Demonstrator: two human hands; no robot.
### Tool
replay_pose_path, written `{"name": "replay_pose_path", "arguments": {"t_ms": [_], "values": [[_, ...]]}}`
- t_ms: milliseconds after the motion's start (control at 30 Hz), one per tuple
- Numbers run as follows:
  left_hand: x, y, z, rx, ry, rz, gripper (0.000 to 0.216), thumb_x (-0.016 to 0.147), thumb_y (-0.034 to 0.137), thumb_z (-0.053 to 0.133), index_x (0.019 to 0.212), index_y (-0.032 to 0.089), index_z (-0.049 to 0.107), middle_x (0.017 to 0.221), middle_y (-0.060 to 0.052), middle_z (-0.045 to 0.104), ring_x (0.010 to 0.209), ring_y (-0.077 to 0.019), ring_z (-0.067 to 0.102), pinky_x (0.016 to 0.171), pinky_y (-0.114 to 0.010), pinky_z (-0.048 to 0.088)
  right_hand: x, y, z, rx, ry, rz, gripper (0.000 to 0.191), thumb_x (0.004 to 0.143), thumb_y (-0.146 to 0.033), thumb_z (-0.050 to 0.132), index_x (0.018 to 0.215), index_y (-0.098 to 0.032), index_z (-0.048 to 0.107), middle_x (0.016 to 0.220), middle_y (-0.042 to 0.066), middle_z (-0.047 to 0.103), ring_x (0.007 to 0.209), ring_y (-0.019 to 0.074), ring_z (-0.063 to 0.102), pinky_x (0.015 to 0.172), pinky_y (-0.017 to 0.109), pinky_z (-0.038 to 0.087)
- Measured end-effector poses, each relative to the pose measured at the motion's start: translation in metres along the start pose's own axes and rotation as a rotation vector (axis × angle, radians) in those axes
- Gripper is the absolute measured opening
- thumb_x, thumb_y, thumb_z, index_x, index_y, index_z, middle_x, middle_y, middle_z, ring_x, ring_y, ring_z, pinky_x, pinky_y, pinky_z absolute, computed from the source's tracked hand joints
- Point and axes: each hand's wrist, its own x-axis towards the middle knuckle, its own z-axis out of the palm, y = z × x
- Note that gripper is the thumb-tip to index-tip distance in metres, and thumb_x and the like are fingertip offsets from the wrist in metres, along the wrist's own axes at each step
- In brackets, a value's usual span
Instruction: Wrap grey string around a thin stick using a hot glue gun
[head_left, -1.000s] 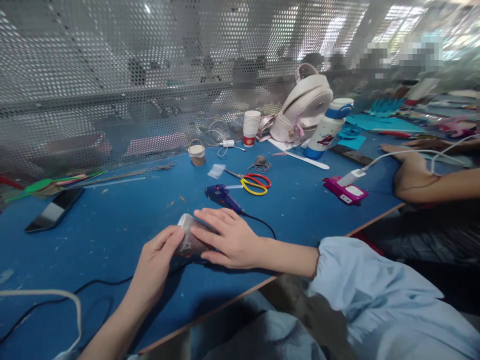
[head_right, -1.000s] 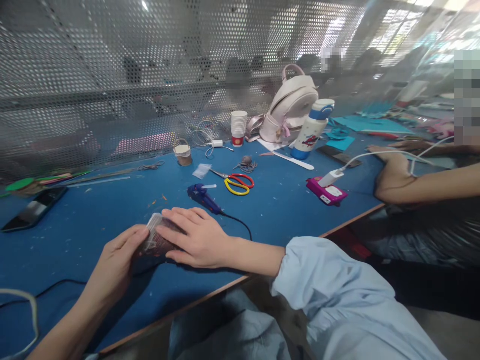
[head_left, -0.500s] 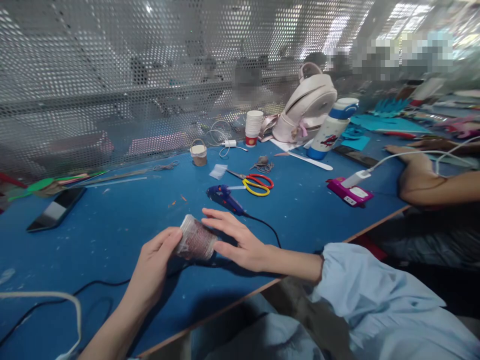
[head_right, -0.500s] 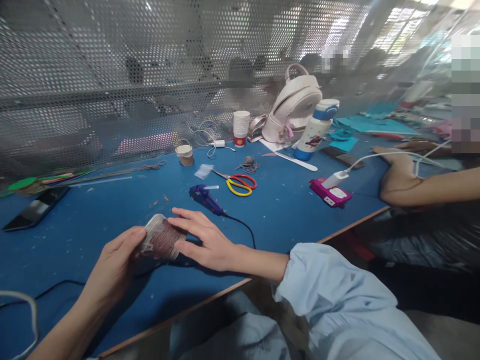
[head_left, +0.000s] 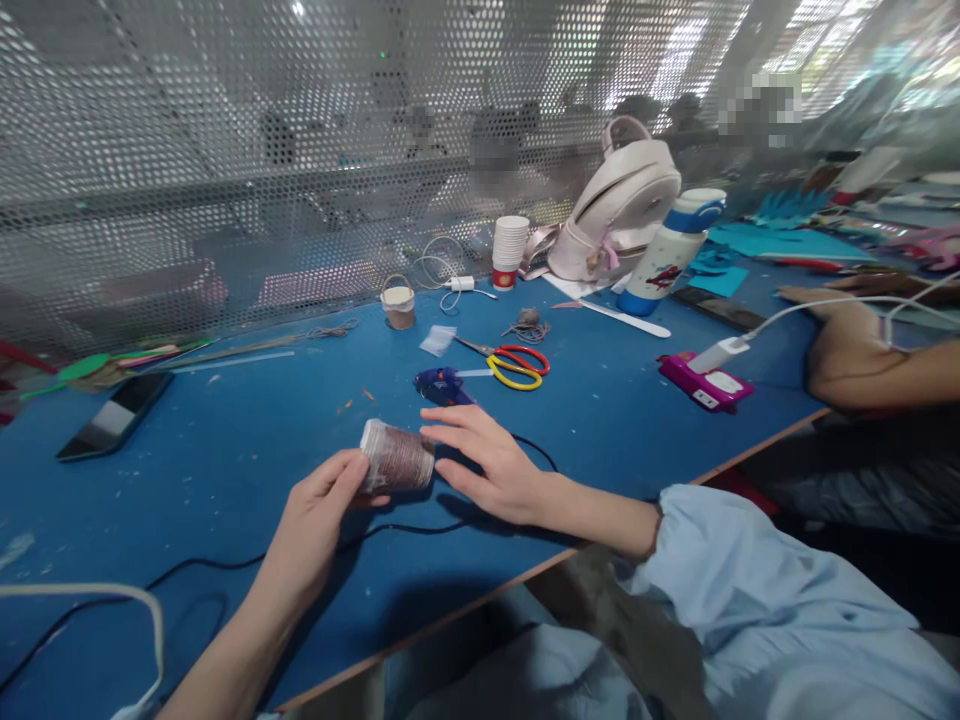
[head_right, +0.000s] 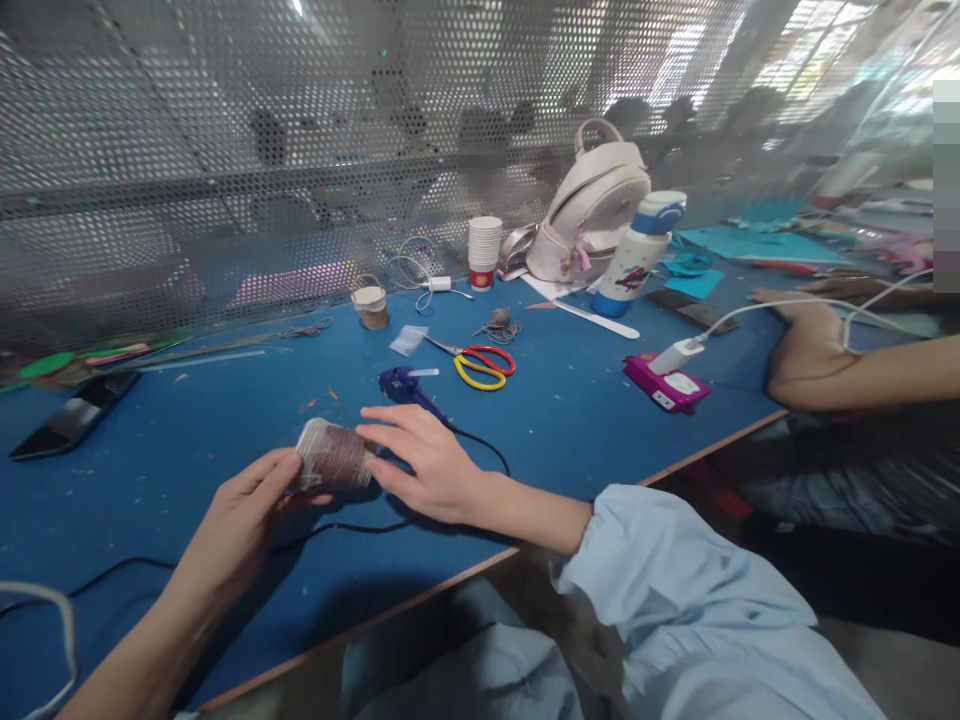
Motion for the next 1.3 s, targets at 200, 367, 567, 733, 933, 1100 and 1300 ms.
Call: {"name": "replay_pose_path", "arguments": {"t_ms": [200, 367, 567, 733, 933, 1100, 1300], "values": [[-0.001, 0.0, 0.005, 0.022, 0.008, 0.002, 0.031, 0.075, 0.044, 0.063, 0.086, 0.016, 0.071, 0.09, -0.007, 0.067, 0.076, -0.0191, 0.061, 0.072, -0.034, 0.054, 0.009, 0.0, 0.008, -0.262, -0.147, -0.203, 0.042, 0.092, -0.038, 0.043, 0.124, -0.013, 0.054, 0.135, 0.018, 0.048, 0.123, 0.0266, 0.044, 0.097, 0.043, 0.039], [-0.001, -0.005, 0.002, 0.01, 0.046, 0.0, 0.026, 0.074, 0.041, 0.065, 0.081, 0.017, 0.072, 0.079, -0.003, 0.067, 0.066, -0.0153, 0.059, 0.064, -0.028, 0.052, 0.005, 0.0, 0.022, -0.359, -0.183, -0.252, 0.044, 0.093, -0.043, 0.039, 0.127, -0.017, 0.052, 0.138, 0.013, 0.047, 0.128, 0.0249, 0.038, 0.101, 0.044, 0.033], [-0.003, 0.001, 0.003, 0.005, 0.0, -0.004, 0.025, 0.078, 0.041, 0.061, 0.081, 0.018, 0.071, 0.079, -0.002, 0.066, 0.065, -0.0149, 0.058, 0.062, -0.028, 0.052, 0.003, 0.0, 0.016, 0.064, -0.163, -0.046, 0.047, 0.094, -0.045, 0.034, 0.125, -0.014, 0.052, 0.139, 0.017, 0.044, 0.131, 0.0189, 0.037, 0.104, 0.04, 0.035], [-0.003, 0.0, 0.002, 0.036, 0.008, 0.007, 0.026, 0.078, 0.041, 0.062, 0.08, 0.017, 0.071, 0.079, -0.004, 0.066, 0.068, -0.0165, 0.058, 0.062, -0.028, 0.052, 0.003, 0.001, 0.012, 0.147, -0.111, 0.039, 0.044, 0.095, -0.04, 0.036, 0.128, -0.015, 0.049, 0.141, 0.017, 0.041, 0.133, 0.0174, 0.035, 0.106, 0.041, 0.033], [-0.002, -0.003, 0.001, 0.083, 0.046, 0.023, 0.026, 0.076, 0.042, 0.062, 0.081, 0.017, 0.071, 0.074, -0.002, 0.066, 0.06, -0.0146, 0.057, 0.057, -0.026, 0.05, 0.002, 0.004, 0.021, 0.104, -0.17, 0.017, 0.042, 0.093, -0.04, 0.041, 0.125, -0.015, 0.053, 0.141, 0.016, 0.042, 0.132, 0.0202, 0.035, 0.106, 0.044, 0.032], [-0.001, 0.004, 0.004, 0.028, 0.083, -0.021, 0.03, 0.075, 0.044, 0.062, 0.078, 0.015, 0.07, 0.074, -0.004, 0.066, 0.057, -0.0145, 0.057, 0.054, -0.027, 0.05, 0.002, 0.003, 0.021, 0.3, -0.13, 0.178, 0.054, 0.089, -0.042, 0.049, 0.134, -0.012, 0.041, 0.14, 0.018, 0.042, 0.133, 0.0189, 0.036, 0.108, 0.04, 0.033], [0.002, 0.007, 0.003, -0.123, 0.069, -0.035, 0.025, 0.073, 0.041, 0.065, 0.078, 0.017, 0.071, 0.085, -0.005, 0.067, 0.073, -0.0196, 0.059, 0.054, -0.028, 0.052, -0.001, 0.002, 0.032, 0.313, -0.211, 0.334, 0.077, 0.075, -0.039, 0.066, 0.139, -0.012, 0.033, 0.139, 0.018, 0.043, 0.129, 0.0243, 0.042, 0.106, 0.042, 0.036]]}}
